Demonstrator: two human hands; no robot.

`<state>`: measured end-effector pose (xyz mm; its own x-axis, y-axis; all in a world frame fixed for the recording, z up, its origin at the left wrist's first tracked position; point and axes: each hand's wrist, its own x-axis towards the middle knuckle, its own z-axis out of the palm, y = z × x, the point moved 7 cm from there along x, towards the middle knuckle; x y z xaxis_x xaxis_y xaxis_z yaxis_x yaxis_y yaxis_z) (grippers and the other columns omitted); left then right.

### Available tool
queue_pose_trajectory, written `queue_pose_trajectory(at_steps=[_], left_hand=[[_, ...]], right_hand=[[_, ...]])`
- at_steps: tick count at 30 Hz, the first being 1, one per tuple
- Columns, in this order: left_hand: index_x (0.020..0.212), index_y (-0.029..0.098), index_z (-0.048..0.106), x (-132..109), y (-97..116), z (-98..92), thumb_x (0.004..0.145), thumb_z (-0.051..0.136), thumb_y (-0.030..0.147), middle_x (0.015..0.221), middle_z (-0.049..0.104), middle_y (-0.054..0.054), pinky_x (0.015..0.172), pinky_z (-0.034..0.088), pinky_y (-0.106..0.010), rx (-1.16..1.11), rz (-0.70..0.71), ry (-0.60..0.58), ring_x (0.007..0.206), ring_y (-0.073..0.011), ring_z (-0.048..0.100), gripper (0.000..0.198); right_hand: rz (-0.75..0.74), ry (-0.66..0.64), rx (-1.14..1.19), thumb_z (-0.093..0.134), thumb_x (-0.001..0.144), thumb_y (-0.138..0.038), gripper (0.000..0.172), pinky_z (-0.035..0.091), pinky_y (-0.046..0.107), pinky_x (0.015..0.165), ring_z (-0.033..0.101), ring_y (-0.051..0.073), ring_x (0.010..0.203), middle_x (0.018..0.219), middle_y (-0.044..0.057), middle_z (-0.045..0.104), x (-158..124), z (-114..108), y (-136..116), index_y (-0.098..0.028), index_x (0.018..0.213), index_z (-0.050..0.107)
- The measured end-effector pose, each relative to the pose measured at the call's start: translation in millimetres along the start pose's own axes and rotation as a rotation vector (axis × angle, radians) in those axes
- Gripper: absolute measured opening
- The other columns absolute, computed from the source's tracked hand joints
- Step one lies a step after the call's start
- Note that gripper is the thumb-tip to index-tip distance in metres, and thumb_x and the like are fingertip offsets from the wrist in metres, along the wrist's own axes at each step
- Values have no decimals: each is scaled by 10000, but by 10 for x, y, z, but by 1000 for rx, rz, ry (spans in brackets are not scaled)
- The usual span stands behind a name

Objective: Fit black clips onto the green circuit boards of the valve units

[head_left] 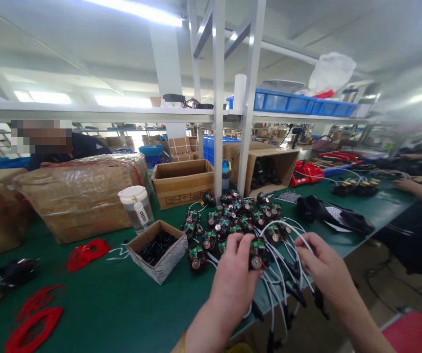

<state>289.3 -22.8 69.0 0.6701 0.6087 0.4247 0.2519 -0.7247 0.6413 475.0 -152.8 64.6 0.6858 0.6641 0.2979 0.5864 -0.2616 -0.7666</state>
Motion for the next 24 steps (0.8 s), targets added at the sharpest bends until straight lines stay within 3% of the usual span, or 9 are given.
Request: queue_pose_trajectory(at_steps=[4,9,15,20,24], left_hand=[[1388,117,545,347,200,467,851,718,147,1292,615,-158,1066,479,-537,356,138,-13,1166,-331,595,565],[1258,75,634,452,96,748,862,709,187,1178,662,-188,1058,441,-583,580,43,1,1141,-357,578,418],[1225,66,677,457,-9,820,874,691,162,1166,677,-208,1134,370,-605,638,-50,-11,1230,-371,544,363],[1246,89,687,475,-70,787,896,647,126,1239,670,-205,1148,379,-601,697,-84,-8,1256,-362,541,354],[1257,90,684,493,-75,782,913,644,148,1245,672,-198,1158,381,-612,724,-71,-28,1256,-357,546,351]], right_hand=[[-196,53,-314,390,932,-461,372,475,307,672,619,229,748,864,67,654,449,-45,-41,-192,963,646],[-291,-91,-477,451,978,-362,305,483,302,793,634,233,875,913,67,636,710,128,156,-197,972,707],[-301,-271,-733,574,986,-181,201,447,281,751,632,226,823,839,50,605,848,96,624,-225,1004,770],[-231,-217,-967,660,916,-73,159,423,322,753,606,307,887,860,116,605,938,75,969,-181,892,774],[-212,-153,-1025,728,869,-74,213,457,340,817,611,312,937,981,136,616,889,135,1057,-153,1066,742]])
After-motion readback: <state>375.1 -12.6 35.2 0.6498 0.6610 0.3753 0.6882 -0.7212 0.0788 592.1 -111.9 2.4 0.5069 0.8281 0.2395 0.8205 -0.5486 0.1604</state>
